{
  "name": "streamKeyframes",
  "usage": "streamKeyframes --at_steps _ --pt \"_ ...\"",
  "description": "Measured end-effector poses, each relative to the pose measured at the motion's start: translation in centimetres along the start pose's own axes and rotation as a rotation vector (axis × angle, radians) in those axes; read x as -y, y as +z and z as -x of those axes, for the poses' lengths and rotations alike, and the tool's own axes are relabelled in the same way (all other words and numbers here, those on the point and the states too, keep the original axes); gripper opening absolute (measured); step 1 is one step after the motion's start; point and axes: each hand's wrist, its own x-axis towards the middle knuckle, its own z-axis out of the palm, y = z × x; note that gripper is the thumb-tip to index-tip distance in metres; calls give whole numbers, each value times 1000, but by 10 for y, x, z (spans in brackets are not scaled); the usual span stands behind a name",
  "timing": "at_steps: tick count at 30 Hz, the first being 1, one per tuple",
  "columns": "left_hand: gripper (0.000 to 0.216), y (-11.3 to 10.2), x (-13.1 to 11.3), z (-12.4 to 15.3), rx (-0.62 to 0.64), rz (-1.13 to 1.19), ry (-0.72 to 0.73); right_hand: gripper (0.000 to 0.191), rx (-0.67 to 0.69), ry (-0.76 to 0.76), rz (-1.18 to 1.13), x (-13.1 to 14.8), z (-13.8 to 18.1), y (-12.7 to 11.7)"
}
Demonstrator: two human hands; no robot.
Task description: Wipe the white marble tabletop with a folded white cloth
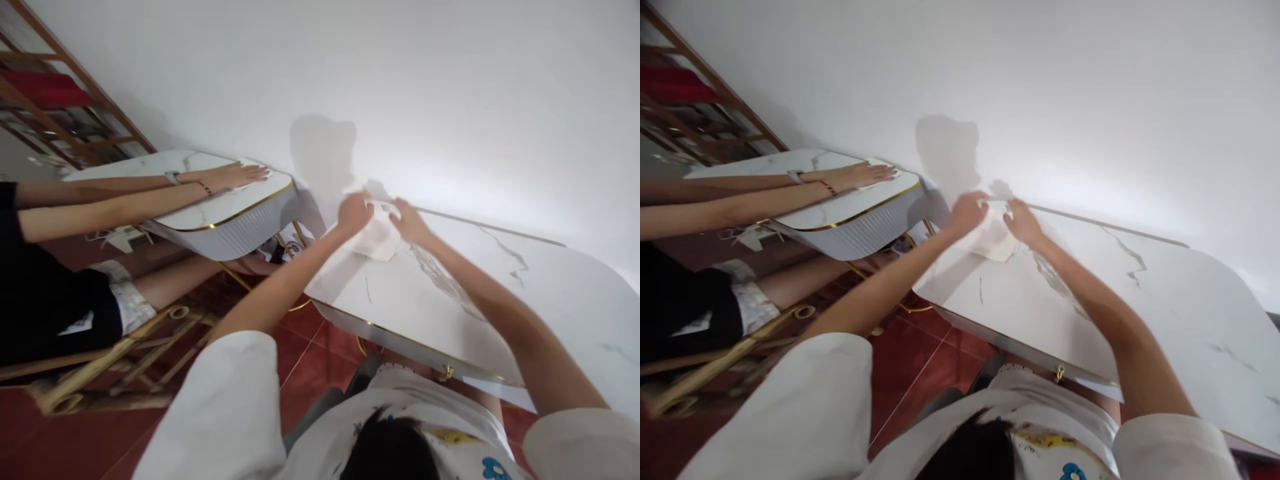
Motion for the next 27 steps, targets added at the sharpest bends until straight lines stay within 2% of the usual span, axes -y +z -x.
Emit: streamKeyframes --at_steps 3,6,10,15,19,27 --pt "27 21 7 -12 113 -26 -22 39 111 73 10 9 -14 29" --pt "34 46 17 -21 236 -23 51 38 120 231 -3 12 -25 56" --pt "40 65 37 -46 252 36 125 45 95 355 20 11 -51 76" --pt "42 76 52 -78 228 10 121 47 52 281 91 0 -85 90" --pt "39 87 56 -95 204 -44 83 44 72 214 115 -12 -104 100" --pt "40 97 65 -106 208 -18 110 51 7 239 117 -15 -111 108"
